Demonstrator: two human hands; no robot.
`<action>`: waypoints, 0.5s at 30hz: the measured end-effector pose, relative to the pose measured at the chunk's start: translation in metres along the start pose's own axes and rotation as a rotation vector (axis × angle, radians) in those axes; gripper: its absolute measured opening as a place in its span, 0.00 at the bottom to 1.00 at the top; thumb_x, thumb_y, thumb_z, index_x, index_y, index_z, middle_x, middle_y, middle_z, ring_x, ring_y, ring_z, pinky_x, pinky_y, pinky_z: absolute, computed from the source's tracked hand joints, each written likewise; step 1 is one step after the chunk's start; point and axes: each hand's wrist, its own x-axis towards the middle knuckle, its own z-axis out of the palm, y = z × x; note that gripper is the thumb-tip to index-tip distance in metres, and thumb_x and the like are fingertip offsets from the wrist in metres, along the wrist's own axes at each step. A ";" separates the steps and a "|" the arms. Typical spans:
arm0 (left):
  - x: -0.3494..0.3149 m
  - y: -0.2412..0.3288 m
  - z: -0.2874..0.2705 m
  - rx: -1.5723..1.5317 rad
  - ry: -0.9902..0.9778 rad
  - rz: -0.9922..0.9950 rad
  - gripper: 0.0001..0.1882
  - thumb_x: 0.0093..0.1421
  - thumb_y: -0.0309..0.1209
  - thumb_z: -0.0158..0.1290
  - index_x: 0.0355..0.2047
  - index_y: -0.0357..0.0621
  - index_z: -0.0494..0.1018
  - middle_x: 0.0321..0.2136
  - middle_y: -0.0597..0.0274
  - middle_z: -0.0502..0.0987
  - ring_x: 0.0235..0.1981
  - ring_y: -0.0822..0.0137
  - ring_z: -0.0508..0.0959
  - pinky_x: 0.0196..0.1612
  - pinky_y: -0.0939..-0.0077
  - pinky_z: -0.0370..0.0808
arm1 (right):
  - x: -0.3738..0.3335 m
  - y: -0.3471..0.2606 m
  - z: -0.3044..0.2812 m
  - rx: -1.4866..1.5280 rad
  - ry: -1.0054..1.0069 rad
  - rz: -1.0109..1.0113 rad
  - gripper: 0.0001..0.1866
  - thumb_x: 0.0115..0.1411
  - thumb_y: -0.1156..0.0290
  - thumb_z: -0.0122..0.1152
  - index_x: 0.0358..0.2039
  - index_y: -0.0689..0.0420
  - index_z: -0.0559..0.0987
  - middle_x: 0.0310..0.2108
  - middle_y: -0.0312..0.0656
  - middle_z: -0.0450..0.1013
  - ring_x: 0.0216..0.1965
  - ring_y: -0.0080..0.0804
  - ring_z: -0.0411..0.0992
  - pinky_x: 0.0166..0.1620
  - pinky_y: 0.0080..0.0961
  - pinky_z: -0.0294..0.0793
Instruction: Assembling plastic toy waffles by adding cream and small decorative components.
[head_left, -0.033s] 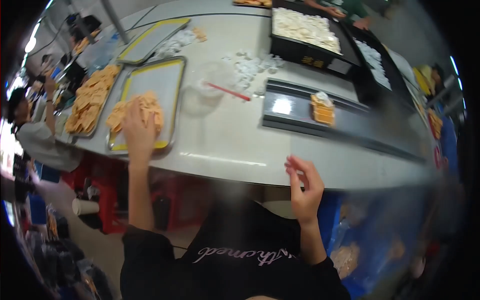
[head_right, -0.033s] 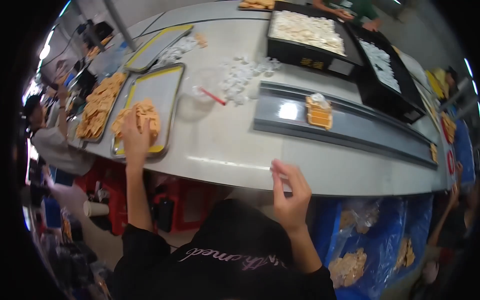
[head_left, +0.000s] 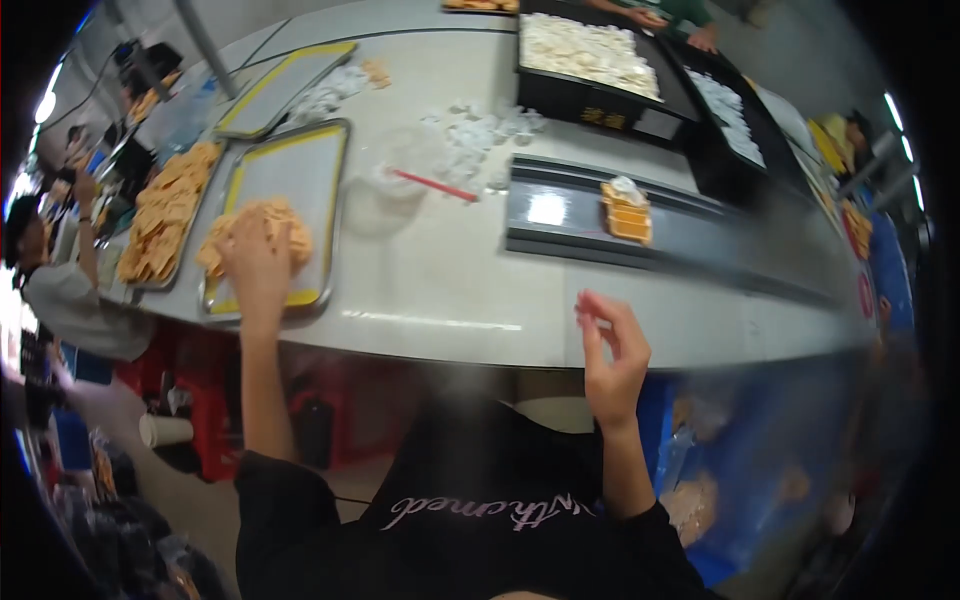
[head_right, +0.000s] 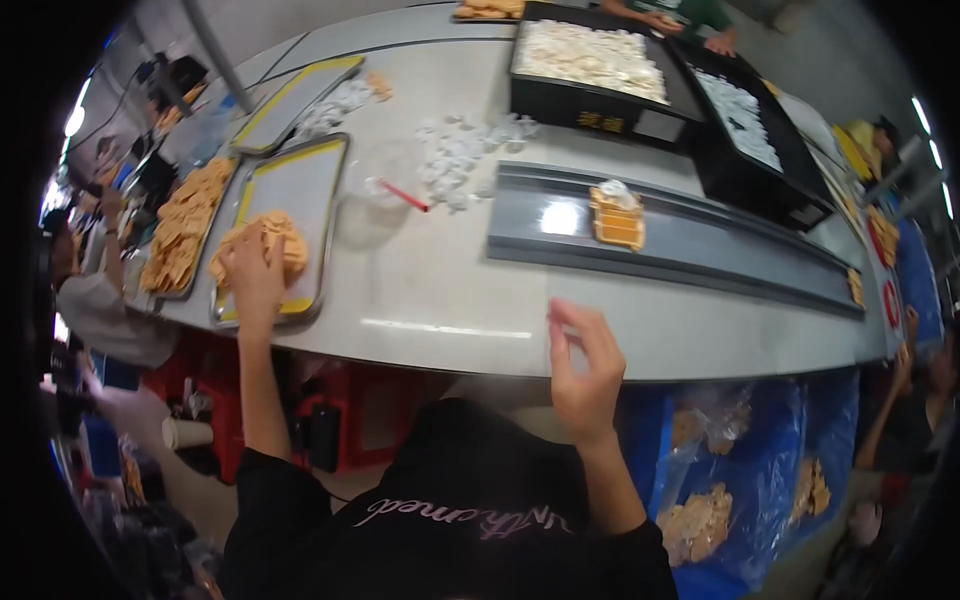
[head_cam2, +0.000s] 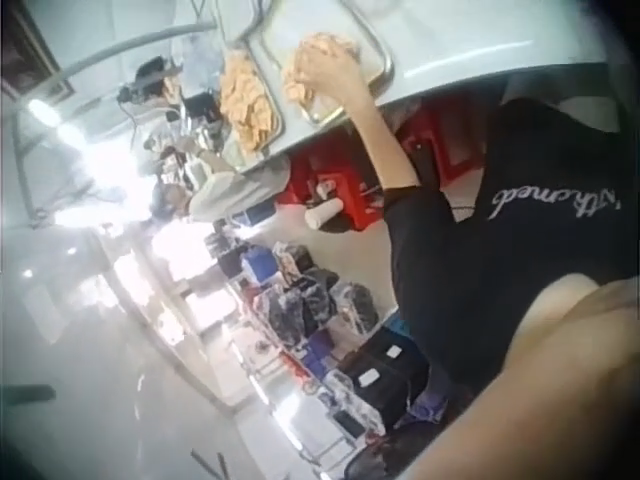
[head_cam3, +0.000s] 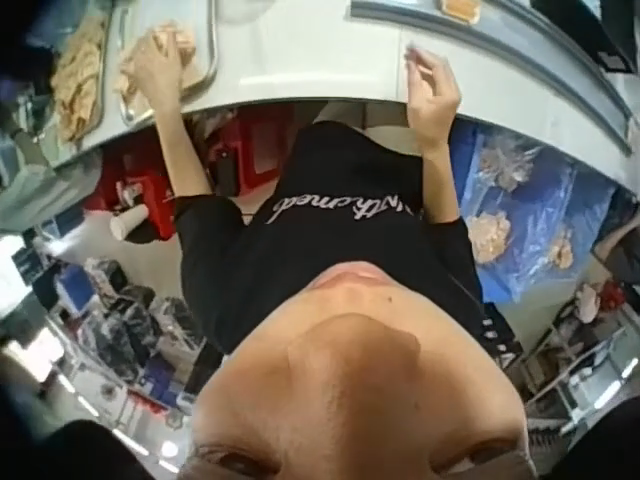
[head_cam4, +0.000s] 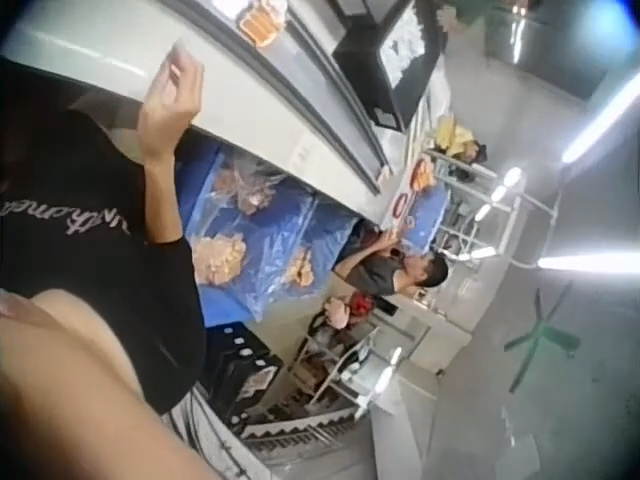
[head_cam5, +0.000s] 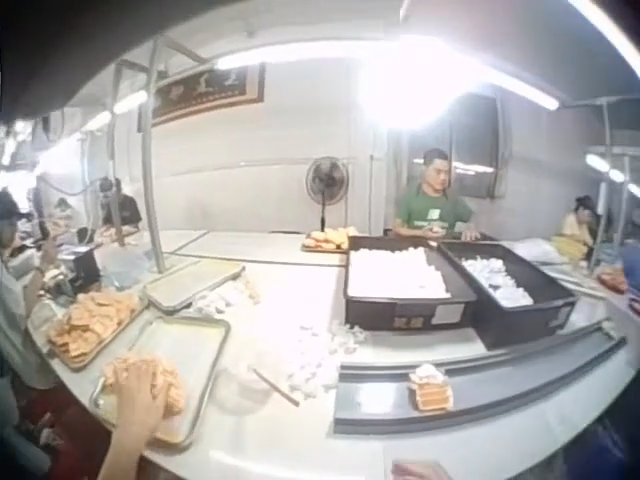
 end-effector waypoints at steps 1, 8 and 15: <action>0.005 -0.002 -0.003 0.174 -0.049 -0.052 0.29 0.64 0.44 0.47 0.61 0.40 0.60 0.57 0.48 0.64 0.60 0.46 0.60 0.62 0.55 0.53 | 0.017 0.008 -0.006 -0.067 0.063 -0.043 0.10 0.61 0.81 0.51 0.42 0.63 0.76 0.40 0.40 0.74 0.40 0.27 0.73 0.42 0.20 0.73; -0.013 0.053 -0.006 -0.405 0.396 0.114 0.19 0.64 0.35 0.47 0.53 0.42 0.69 0.55 0.50 0.66 0.60 0.50 0.60 0.62 0.55 0.54 | 0.114 0.075 -0.064 -0.702 0.104 -0.333 0.06 0.54 0.77 0.60 0.34 0.59 0.79 0.32 0.42 0.72 0.37 0.42 0.70 0.42 0.33 0.70; -0.117 0.182 -0.007 -1.644 -0.486 0.116 0.15 0.65 0.28 0.42 0.49 0.35 0.68 0.48 0.51 0.73 0.50 0.61 0.73 0.53 0.67 0.69 | 0.135 0.080 -0.065 -0.967 -0.192 -0.210 0.02 0.53 0.74 0.58 0.25 0.56 0.78 0.32 0.38 0.72 0.38 0.37 0.70 0.43 0.33 0.68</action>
